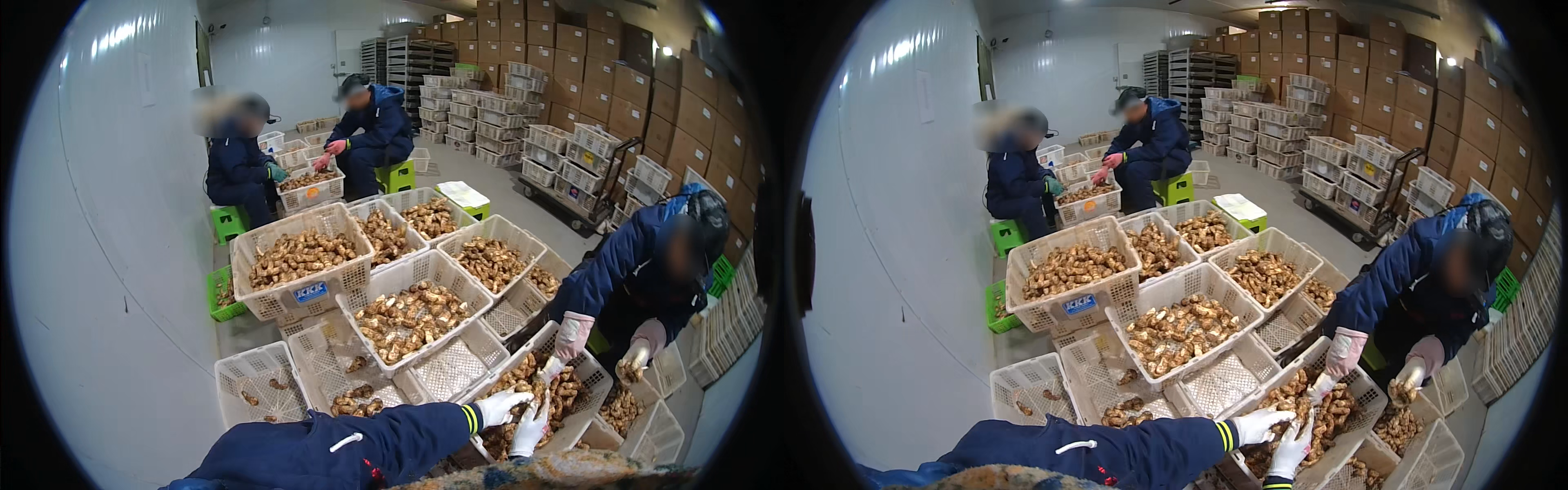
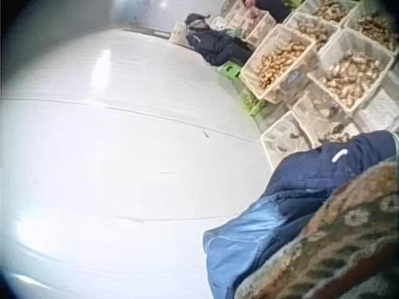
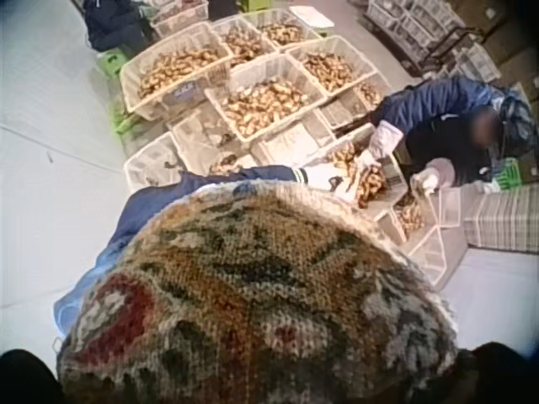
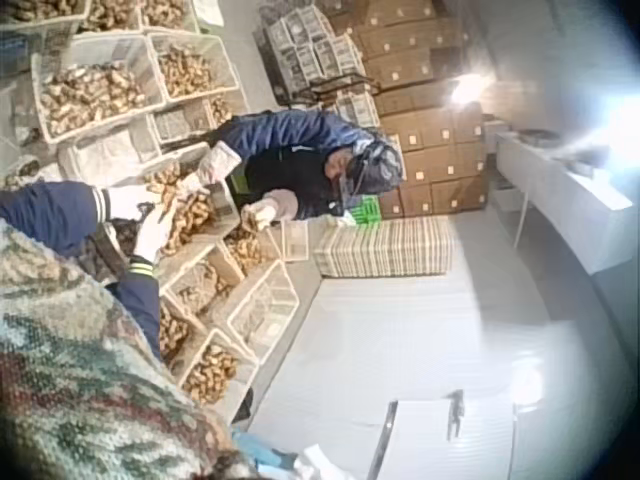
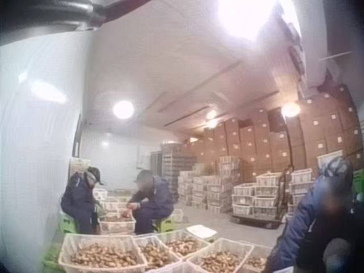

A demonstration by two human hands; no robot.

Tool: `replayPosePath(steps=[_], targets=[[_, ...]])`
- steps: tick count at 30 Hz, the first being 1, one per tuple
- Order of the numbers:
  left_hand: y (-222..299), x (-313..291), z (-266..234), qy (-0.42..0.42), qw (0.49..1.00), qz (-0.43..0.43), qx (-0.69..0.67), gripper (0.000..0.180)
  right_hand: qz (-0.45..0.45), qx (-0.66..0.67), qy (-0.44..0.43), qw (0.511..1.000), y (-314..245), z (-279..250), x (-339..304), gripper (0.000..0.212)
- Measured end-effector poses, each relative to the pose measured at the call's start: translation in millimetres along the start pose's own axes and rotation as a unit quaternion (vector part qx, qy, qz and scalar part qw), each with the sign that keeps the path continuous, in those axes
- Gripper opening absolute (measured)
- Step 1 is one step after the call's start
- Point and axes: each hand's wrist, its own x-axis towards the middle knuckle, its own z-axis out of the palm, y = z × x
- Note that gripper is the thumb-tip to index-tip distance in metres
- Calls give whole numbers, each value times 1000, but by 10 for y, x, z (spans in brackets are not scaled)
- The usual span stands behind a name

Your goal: The person sorts ginger roots by hand, picking them up from crates and placing them into other crates within a warehouse.

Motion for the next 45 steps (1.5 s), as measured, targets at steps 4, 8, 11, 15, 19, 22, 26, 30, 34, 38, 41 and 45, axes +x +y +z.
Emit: replayPosePath(steps=[4, 8, 11, 15, 19, 22, 26, 30, 34, 38, 41, 45], targets=[[-54, 44, 52, 25, 727, -251, -639, 48, 62, 110, 8, 992, 276, 73, 55, 43], [-319, -11, 97, 40, 945, -16, -325, 51, 65, -10, 56, 996, 653, -42, 198, 46], [-452, 13, 148, 49, 949, -41, -308, 41, 57, -80, 105, 990, 1002, -57, 184, 52], [-129, 94, -32, 39, 819, -249, -516, 22, 77, -113, 119, 983, 940, -84, 108, 58], [-131, -3, -76, 71, 915, -148, -369, 25, 62, -103, 118, 986, 979, -33, 125, 65], [73, -3, -197, 90, 918, -173, -346, 28, 67, -26, 92, 993, 819, -26, 152, 58], [138, 110, -218, 105, 849, -299, -423, 38, 74, 134, 43, 987, 365, -43, 163, 47], [-355, 177, 0, 148, 819, -315, -456, 65, 99, 225, 5, 969, 174, 45, 147, 54], [-150, 180, -49, 149, 887, -211, -384, 66, 132, 234, 1, 963, 164, -37, 150, 57], [-45, 121, -97, 81, 896, -140, -414, 59, 94, 110, -45, 988, 311, -13, 142, 64], [56, 94, -123, 24, 864, -131, -485, 61, 127, 57, -33, 990, 426, -67, 109, 61], [-406, 16, -10, 109, 867, -188, -448, 54, 105, -110, -69, 986, 146, 28, 68, 37]])
